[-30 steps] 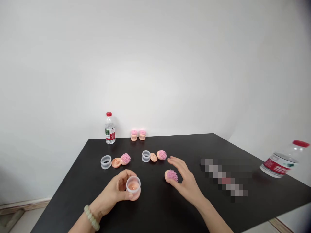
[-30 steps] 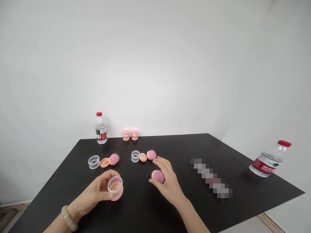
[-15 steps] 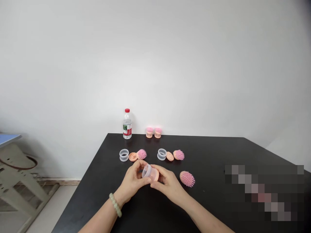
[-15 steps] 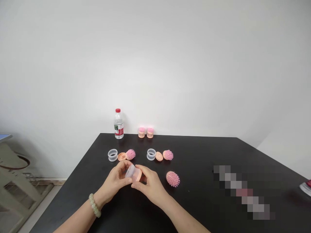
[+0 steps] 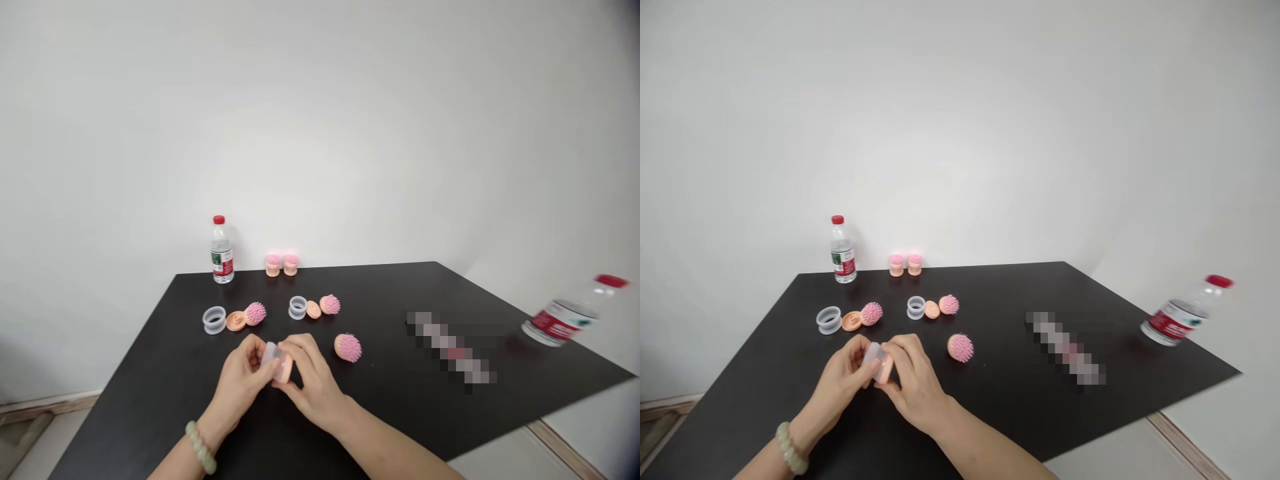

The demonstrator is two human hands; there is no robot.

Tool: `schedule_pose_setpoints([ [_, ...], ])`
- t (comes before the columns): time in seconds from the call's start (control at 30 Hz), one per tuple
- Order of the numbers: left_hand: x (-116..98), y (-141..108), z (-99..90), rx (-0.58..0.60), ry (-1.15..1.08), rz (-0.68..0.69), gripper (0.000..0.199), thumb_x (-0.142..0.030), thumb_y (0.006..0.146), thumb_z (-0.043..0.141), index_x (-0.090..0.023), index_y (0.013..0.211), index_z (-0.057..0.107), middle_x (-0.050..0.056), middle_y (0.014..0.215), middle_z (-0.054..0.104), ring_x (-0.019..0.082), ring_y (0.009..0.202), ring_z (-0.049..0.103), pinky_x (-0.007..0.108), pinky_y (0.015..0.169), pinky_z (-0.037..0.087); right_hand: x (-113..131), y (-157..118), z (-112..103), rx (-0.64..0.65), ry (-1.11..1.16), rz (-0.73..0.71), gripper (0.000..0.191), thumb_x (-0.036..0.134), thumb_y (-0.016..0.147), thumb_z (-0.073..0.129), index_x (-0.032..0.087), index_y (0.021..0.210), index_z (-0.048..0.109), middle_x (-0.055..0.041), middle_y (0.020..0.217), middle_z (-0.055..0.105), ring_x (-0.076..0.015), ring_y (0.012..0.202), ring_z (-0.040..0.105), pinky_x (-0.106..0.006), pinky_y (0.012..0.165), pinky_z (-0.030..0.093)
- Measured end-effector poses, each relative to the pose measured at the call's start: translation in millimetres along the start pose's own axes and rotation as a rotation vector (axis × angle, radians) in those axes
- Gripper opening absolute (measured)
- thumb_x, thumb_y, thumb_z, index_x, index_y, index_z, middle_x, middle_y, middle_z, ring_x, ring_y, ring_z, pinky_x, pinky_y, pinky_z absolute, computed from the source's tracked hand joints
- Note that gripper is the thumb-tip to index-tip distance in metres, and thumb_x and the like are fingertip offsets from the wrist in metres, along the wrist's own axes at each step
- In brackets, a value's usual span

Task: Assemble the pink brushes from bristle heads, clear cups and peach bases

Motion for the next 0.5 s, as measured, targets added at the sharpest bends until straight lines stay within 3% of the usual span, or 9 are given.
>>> schedule_pose_setpoints([
  [0.13, 1, 1, -4.3, -0.057, 0.016, 0.005, 0.037, -0.055, 0.076, 0.07, -0.021, 0.077, 0.056, -0.005, 0.065, 0.056, 0.012, 0.056, 0.048, 0.024, 0.054, 0.04, -10, 1, 5, 0.051, 0.227, 0.214, 0.078, 0.048, 0.072, 0.083, 0.023, 0.136, 0.046, -0.0129, 0.122, 0.057, -0.0278, 0.103, 0.065, -0.042, 0.082, 0.061],
  [0.2, 3, 3, -8.4, -0.089, 0.07, 0.022, 0.037, -0.056, 0.074, 0.07, -0.021, 0.077, 0.057, -0.005, 0.065, 0.058, 0.014, 0.058, 0.051, 0.024, 0.055, 0.041, -15, 1, 8, 0.08, 0.351, 0.333, 0.063, 0.049, 0.077, 0.079, 0.023, 0.129, 0.052, -0.0085, 0.113, 0.062, -0.0223, 0.091, 0.068, -0.036, 0.074, 0.061],
  [0.3, 6, 6, -11.9, -0.087, 0.165, 0.011, 0.038, -0.057, 0.073, 0.07, -0.022, 0.076, 0.057, -0.004, 0.066, 0.059, 0.016, 0.06, 0.053, 0.025, 0.057, 0.042, -17, 3, 8, 0.09, 0.379, 0.437, 0.032, 0.035, 0.083, 0.074, 0.023, 0.11, 0.061, -0.0021, 0.099, 0.066, -0.0173, 0.082, 0.068, -0.032, 0.074, 0.059],
  [0.4, 7, 6, -12.6, -0.081, 0.212, -0.025, 0.038, -0.058, 0.074, 0.069, -0.022, 0.074, 0.055, -0.005, 0.062, 0.056, 0.014, 0.056, 0.05, 0.025, 0.055, 0.039, -14, 4, 4, 0.072, 0.299, 0.449, 0.039, 0.022, 0.07, 0.081, 0.024, 0.103, 0.06, -0.0001, 0.096, 0.063, -0.0168, 0.079, 0.067, -0.033, 0.074, 0.058],
  [0.5, 5, 6, -13.4, -0.099, 0.134, -0.054, 0.04, -0.06, 0.078, 0.064, -0.022, 0.074, 0.054, -0.007, 0.057, 0.05, 0.013, 0.052, 0.045, 0.025, 0.053, 0.035, -9, 4, 0, 0.063, 0.214, 0.364, 0.043, 0.014, 0.068, 0.077, 0.025, 0.103, 0.055, -0.0024, 0.104, 0.061, -0.0197, 0.092, 0.065, -0.037, 0.083, 0.057],
])
Point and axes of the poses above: each hand's wrist, its own y-axis towards the middle knuckle, its own z-axis out of the palm, x = y × z, the point moved 3 cm from there along y, towards the middle knuckle
